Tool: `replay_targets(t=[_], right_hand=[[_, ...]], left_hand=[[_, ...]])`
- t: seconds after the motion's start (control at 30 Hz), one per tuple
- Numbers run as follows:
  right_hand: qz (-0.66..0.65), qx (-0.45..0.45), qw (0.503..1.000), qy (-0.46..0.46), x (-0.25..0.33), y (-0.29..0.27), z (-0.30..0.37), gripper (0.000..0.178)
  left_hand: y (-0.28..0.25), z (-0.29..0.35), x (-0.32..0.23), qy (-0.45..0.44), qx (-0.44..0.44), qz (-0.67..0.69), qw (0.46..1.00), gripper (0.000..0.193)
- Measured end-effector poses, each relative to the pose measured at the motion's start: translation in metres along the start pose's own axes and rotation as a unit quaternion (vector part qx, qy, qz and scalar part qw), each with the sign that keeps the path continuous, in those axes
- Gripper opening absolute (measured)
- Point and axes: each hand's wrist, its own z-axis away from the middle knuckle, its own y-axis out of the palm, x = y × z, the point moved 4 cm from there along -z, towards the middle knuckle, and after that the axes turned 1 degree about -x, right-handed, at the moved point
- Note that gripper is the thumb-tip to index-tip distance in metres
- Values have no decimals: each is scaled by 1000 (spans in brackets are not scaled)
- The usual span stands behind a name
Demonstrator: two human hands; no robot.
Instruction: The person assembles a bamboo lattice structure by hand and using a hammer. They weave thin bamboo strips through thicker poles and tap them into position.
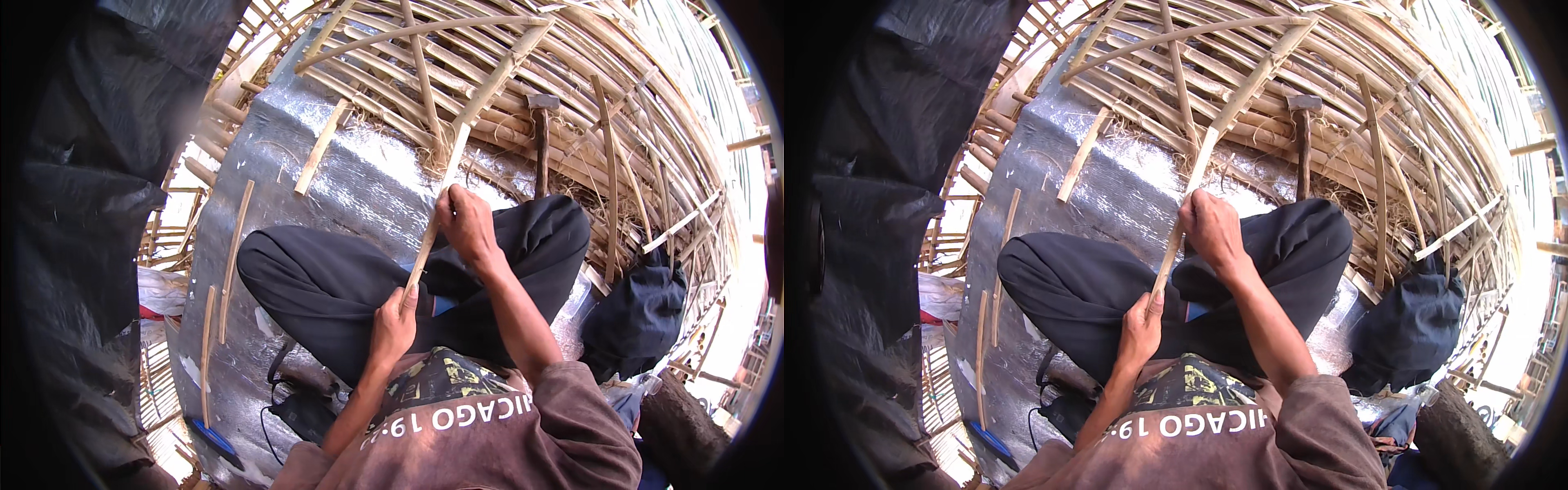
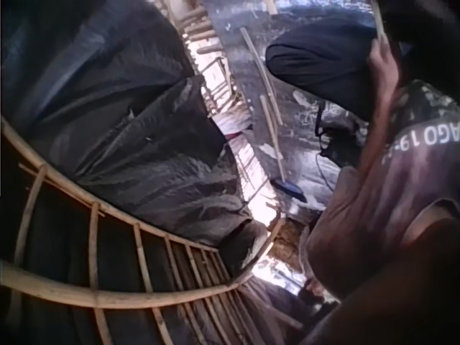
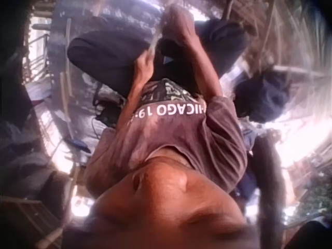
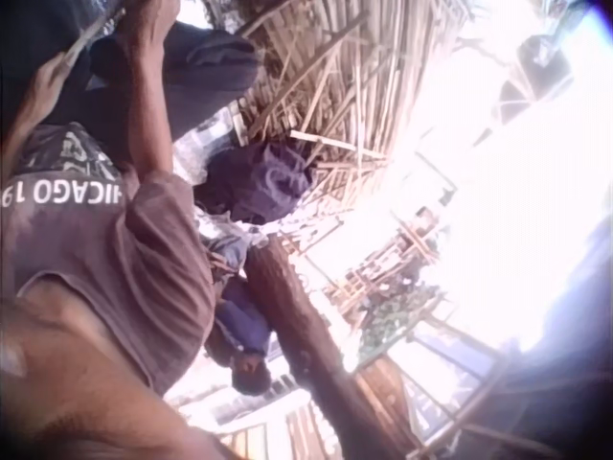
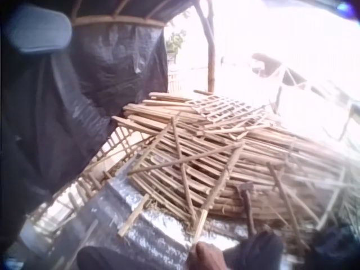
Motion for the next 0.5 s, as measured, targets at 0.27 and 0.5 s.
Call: replay_targets(t=[0.27, 0.5], right_hand=[[22, -6, 999, -47, 2, -13, -3, 14], [22, -53, 998, -20, 6, 13, 6, 15]], left_hand=[[4, -1, 4, -5, 21, 16, 1000, 47], [2, -5, 4, 0, -2, 6, 1000, 49]])
